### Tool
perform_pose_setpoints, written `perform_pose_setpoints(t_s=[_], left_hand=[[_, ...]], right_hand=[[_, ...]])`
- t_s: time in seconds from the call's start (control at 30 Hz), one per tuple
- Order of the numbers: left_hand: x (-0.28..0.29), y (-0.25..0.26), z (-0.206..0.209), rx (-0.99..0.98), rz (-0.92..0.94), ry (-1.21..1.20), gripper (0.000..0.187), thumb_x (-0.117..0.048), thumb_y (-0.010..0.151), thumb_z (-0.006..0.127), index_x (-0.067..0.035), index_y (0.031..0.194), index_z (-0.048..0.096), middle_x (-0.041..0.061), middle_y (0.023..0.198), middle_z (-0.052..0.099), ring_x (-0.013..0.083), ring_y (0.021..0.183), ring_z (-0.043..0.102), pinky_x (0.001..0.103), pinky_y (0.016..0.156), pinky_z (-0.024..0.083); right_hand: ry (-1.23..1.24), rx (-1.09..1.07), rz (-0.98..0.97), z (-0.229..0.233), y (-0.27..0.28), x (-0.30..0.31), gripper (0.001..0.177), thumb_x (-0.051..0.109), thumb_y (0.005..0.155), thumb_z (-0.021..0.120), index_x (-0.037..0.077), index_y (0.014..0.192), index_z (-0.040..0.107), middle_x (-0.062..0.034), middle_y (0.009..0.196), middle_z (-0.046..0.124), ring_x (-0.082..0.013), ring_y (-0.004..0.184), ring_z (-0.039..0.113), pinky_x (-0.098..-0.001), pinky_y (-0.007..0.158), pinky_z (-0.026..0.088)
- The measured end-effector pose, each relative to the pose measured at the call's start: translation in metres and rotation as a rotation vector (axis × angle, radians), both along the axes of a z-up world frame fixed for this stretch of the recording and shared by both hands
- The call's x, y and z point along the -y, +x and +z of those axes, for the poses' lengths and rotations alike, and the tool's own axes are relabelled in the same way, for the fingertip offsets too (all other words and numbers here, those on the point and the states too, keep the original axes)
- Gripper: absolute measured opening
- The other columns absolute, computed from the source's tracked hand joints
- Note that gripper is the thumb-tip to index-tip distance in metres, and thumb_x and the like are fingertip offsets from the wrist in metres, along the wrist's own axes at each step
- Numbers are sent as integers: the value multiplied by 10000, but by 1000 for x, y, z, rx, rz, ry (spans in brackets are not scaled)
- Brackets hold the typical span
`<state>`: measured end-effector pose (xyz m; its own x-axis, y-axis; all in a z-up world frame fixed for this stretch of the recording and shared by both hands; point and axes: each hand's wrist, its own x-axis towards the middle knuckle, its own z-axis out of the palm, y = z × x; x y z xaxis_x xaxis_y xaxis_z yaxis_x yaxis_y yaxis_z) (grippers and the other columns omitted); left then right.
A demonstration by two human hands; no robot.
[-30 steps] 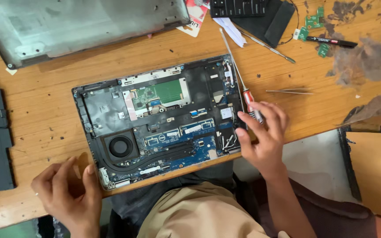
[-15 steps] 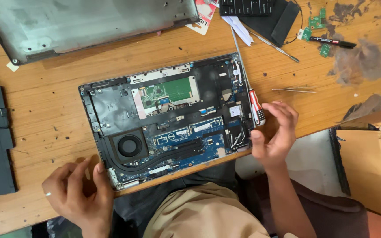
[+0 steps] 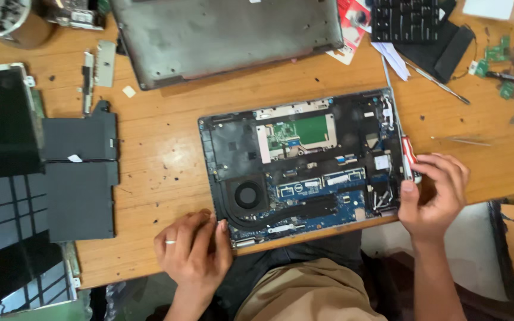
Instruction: The person uses tweezers to adjust a small component on the motherboard, then uses a screwdriver to tighten several screws around the laptop chassis. They place the battery back into the laptop and secure it with screws.
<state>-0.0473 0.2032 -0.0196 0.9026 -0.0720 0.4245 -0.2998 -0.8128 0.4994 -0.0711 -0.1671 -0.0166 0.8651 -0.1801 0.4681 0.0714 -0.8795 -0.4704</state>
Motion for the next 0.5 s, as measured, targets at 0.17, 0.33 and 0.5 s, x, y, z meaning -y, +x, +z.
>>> perform_pose_setpoints(t_s=[0.17, 0.33, 0.5], left_hand=[[1, 3, 0, 4, 19, -16, 54, -79, 830, 755, -57, 872, 731, 50, 936, 703, 251, 893, 677, 395, 848, 432], [3, 0, 2, -22, 35, -52, 58, -54, 813, 752, -62, 854, 712, 55, 953, 707, 264, 906, 677, 392, 826, 455], [8, 5, 6, -22, 38, -112, 75, -37, 813, 748, -67, 818, 679, 62, 939, 707, 270, 892, 688, 392, 798, 485]], right_hand=[[60, -2, 13, 6, 5, -1, 356, 362, 1070, 676, 7, 1101, 675, -117, 1230, 658, -315, 1208, 550, -408, 1098, 446], [37, -2, 15, 2, 2, 1, 348, 346, 1081, 672, -3, 1069, 676, -126, 1220, 649, -330, 1239, 532, -427, 1136, 426], [38, 7, -14, 1, 3, 5, 326, 316, 1067, 665, -10, 1074, 669, -137, 1234, 648, -340, 1271, 550, -440, 1163, 437]])
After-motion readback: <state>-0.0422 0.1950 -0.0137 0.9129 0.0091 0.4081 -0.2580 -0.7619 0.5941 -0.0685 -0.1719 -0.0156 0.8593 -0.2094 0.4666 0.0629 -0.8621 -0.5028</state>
